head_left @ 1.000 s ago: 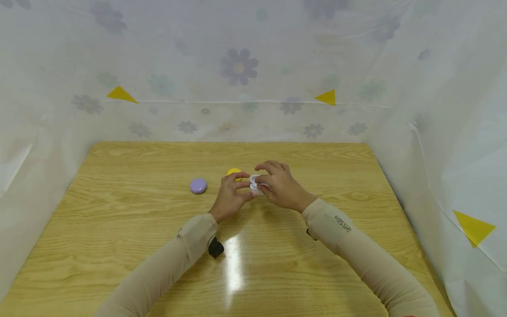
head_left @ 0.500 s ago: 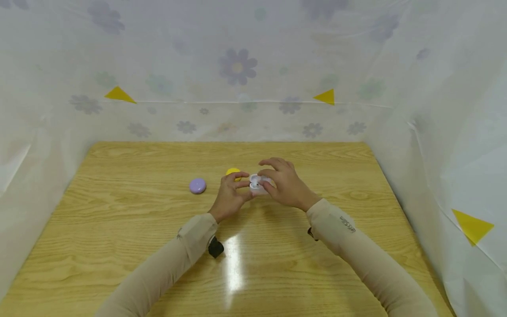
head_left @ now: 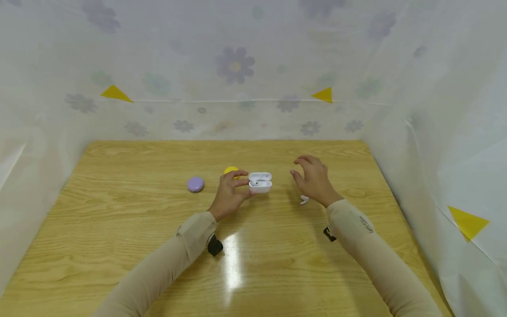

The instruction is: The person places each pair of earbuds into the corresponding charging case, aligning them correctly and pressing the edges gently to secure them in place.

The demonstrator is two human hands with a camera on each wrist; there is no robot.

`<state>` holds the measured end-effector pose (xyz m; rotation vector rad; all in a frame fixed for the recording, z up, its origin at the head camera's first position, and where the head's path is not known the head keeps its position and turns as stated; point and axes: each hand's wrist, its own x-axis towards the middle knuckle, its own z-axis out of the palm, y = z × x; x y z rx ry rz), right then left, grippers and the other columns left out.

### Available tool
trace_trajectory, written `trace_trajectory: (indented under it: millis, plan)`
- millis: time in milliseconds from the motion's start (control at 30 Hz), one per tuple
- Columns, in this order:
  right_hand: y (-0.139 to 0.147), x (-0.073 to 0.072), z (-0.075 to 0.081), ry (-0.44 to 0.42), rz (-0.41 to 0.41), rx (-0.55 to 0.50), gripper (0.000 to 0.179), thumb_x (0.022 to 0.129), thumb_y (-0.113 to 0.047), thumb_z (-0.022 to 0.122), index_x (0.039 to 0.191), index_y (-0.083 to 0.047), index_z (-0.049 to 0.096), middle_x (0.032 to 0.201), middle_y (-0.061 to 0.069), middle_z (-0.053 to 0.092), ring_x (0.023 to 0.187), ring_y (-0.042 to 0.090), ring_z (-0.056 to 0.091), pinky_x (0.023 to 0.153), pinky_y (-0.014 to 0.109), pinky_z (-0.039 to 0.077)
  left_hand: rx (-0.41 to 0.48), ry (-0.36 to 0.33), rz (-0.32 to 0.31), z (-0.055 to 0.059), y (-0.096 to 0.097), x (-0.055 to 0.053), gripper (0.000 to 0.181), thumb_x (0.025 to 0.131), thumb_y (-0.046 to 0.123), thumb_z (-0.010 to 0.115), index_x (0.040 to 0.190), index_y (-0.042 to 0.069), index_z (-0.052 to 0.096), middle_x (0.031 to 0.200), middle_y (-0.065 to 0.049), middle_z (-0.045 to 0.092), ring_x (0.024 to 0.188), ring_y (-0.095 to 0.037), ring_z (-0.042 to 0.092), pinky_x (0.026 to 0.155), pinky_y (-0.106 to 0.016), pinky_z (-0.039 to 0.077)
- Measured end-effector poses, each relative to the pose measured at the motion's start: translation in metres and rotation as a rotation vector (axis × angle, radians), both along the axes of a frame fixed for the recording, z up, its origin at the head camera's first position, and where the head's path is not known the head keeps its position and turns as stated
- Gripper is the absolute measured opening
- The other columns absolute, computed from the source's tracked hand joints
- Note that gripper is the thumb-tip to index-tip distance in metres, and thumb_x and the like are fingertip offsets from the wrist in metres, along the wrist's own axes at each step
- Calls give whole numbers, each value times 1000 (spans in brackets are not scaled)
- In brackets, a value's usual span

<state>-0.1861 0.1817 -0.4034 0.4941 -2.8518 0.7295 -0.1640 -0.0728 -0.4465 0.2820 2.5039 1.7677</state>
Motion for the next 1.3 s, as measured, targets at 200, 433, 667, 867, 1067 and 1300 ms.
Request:
trace_trajectory:
  millis: [200,433,667,867,1067,1300]
  plan:
    - [22,5,-19,-223,-79,89,43,96,-29,55,126,3,55,137,26,48,125,49,42,98,68,29,-16,17,-8,-1,0,-1,33,79,13,77,107,-2,71,135,-10,54,134,-28,30,115,-48,16]
    - [42,19,-45,-383,-100,174,44,95,-32,52,122,2,58,137,28,48,125,53,42,97,73,30,-12,2,-12,-2,1,-2,33,79,13,77,108,-2,70,136,-10,53,135,-28,29,115,-48,16]
    - [46,28,-59,-364,-110,129,35,94,-32,55,105,0,64,135,28,47,124,54,42,98,72,28,-4,-29,-17,-2,3,-1,33,80,15,77,109,0,70,136,-7,52,135,-26,28,115,-49,17]
    - [43,29,-61,-326,-130,127,26,94,-29,58,96,-5,67,131,27,51,121,53,45,96,71,31,19,-43,-20,-2,5,0,34,79,14,77,109,-1,70,137,-8,51,135,-26,28,114,-49,18]
    - [40,30,-59,-294,-133,119,20,93,-25,59,93,-6,67,127,25,54,118,50,49,95,68,33,44,-64,-19,-2,4,0,34,80,14,77,109,-1,69,139,-8,50,136,-25,26,113,-49,20]
    - [39,30,-63,-239,-114,121,18,91,-21,62,91,-4,67,121,23,58,114,48,52,92,66,36,56,-71,-7,-2,4,0,34,80,13,77,109,-1,69,137,-7,52,136,-24,26,115,-48,18]
